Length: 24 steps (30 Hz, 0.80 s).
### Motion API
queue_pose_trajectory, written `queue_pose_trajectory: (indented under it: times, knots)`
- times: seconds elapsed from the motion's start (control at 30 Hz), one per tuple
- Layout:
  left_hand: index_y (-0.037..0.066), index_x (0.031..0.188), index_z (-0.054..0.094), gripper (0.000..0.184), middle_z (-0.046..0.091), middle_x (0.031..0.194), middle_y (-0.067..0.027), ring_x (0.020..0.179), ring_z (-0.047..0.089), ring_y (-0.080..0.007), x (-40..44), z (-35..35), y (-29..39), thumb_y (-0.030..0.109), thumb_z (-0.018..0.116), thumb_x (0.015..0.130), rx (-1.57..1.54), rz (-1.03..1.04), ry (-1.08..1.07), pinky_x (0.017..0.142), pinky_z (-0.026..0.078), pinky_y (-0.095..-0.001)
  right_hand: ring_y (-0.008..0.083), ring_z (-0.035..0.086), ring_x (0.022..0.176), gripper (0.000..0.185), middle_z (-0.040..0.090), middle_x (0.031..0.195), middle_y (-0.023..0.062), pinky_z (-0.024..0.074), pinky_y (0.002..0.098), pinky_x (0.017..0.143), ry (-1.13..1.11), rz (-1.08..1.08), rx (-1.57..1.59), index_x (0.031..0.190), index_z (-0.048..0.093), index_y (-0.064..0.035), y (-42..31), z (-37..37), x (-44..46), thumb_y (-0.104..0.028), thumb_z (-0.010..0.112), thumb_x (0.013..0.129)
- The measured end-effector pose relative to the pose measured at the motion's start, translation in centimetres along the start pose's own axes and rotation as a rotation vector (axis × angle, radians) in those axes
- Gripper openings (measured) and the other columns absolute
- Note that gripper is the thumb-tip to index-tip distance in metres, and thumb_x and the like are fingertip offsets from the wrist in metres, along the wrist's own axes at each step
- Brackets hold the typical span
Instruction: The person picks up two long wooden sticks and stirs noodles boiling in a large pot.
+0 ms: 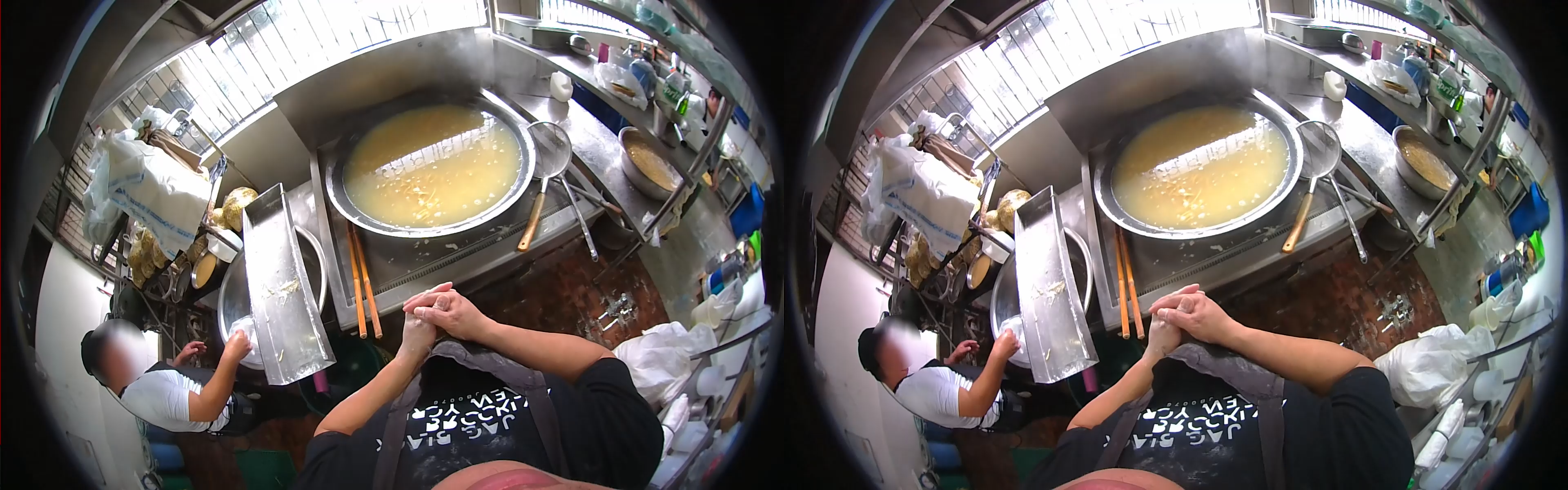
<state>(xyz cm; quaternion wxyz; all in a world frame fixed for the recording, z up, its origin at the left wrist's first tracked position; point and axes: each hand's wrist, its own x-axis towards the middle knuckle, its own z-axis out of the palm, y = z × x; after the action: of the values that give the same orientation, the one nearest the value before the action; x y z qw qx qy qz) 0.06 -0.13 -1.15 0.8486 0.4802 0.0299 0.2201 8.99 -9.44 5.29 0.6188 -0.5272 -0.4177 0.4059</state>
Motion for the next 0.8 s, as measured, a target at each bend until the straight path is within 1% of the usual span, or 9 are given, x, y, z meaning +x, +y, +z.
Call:
queue_pose_trajectory:
  times: [0.07,0.1,0.17,0.2,0.3,0.4,0.5,0.7,0.8]
  knots:
    - [-0.002,0.148,0.040,0.044,0.058,0.124,-0.0101,0.111,0.059,-0.0172,-0.3,0.0,-0.3,0.019,0.042,0.109,-0.011,0.058,-0.087,0.093,0.050,-0.0269,0.0187,0.063,0.111,0.026,0.069,0.119,0.0113,0.0487,0.0319,0.100,0.001,-0.002,-0.008,0.115,0.071,0.0020,0.1,0.0,0.0,-0.014,0.058,0.099]
    - [-0.001,0.151,0.037,0.046,0.057,0.125,-0.0102,0.112,0.058,-0.0178,-0.3,0.1,-0.3,0.020,0.038,0.110,-0.015,0.087,-0.130,0.094,0.050,-0.0272,0.0175,0.064,0.107,0.025,0.070,0.113,0.0100,0.0495,0.0315,0.098,0.014,-0.025,-0.007,0.114,0.072,0.0011,0.1,0.0,0.0,-0.015,0.060,0.099]
    - [-0.003,0.138,0.051,0.039,0.062,0.122,-0.0100,0.108,0.061,-0.0157,0.0,-0.1,0.0,0.019,0.053,0.106,-0.006,-0.041,0.043,0.092,0.052,-0.0264,0.0149,0.065,0.101,0.024,0.072,0.103,0.0074,0.0510,0.0305,0.093,0.042,-0.068,-0.003,0.112,0.073,-0.0007,0.4,0.2,-0.1,-0.017,0.062,0.099]
    - [-0.005,0.132,0.057,0.036,0.064,0.121,-0.0099,0.105,0.063,-0.0147,0.1,-0.1,0.2,0.018,0.060,0.104,-0.003,-0.104,0.131,0.091,0.053,-0.0259,0.0148,0.065,0.101,0.024,0.072,0.103,0.0074,0.0509,0.0305,0.093,0.046,-0.067,-0.012,0.112,0.073,-0.0007,0.4,0.2,-0.1,-0.017,0.061,0.099]
    - [-0.004,0.130,0.058,0.035,0.064,0.123,-0.0110,0.106,0.063,-0.0154,0.1,0.2,0.6,0.018,0.060,0.104,0.009,-0.131,0.145,0.092,0.053,-0.0268,0.0149,0.065,0.101,0.024,0.072,0.103,0.0074,0.0508,0.0304,0.093,0.051,-0.067,-0.024,0.112,0.073,-0.0007,0.3,0.2,-0.1,-0.017,0.061,0.099]
    - [-0.004,0.130,0.058,0.034,0.064,0.126,-0.0123,0.108,0.063,-0.0163,0.3,0.3,0.5,0.017,0.060,0.104,0.107,-0.052,0.130,0.093,0.053,-0.0278,0.0151,0.065,0.101,0.024,0.072,0.104,0.0076,0.0506,0.0304,0.094,0.048,-0.066,-0.014,0.111,0.073,-0.0008,0.5,0.2,-0.1,-0.018,0.061,0.099]
    - [-0.004,0.129,0.059,0.033,0.064,0.128,-0.0132,0.109,0.062,-0.0170,0.3,0.3,0.6,0.017,0.060,0.104,0.043,-0.093,0.142,0.094,0.052,-0.0284,0.0153,0.065,0.101,0.024,0.072,0.105,0.0078,0.0506,0.0303,0.094,0.052,-0.062,-0.021,0.111,0.073,-0.0009,0.5,0.1,-0.1,-0.018,0.061,0.099]
    - [-0.004,0.128,0.060,0.033,0.064,0.126,-0.0125,0.108,0.062,-0.0162,0.4,0.4,0.8,0.018,0.061,0.103,0.094,-0.044,0.129,0.094,0.052,-0.0277,0.0151,0.066,0.101,0.024,0.072,0.106,0.0075,0.0504,0.0299,0.094,0.052,-0.082,-0.007,0.111,0.073,-0.0009,0.9,0.1,0.0,-0.018,0.061,0.099]
    - [-0.005,0.128,0.060,0.035,0.065,0.124,-0.0110,0.107,0.062,-0.0151,0.2,0.2,1.0,0.020,0.062,0.103,0.100,-0.101,0.116,0.094,0.052,-0.0273,0.0154,0.066,0.102,0.024,0.073,0.108,0.0077,0.0501,0.0300,0.095,0.045,-0.072,-0.021,0.110,0.074,-0.0010,0.6,0.0,0.0,-0.018,0.061,0.098]
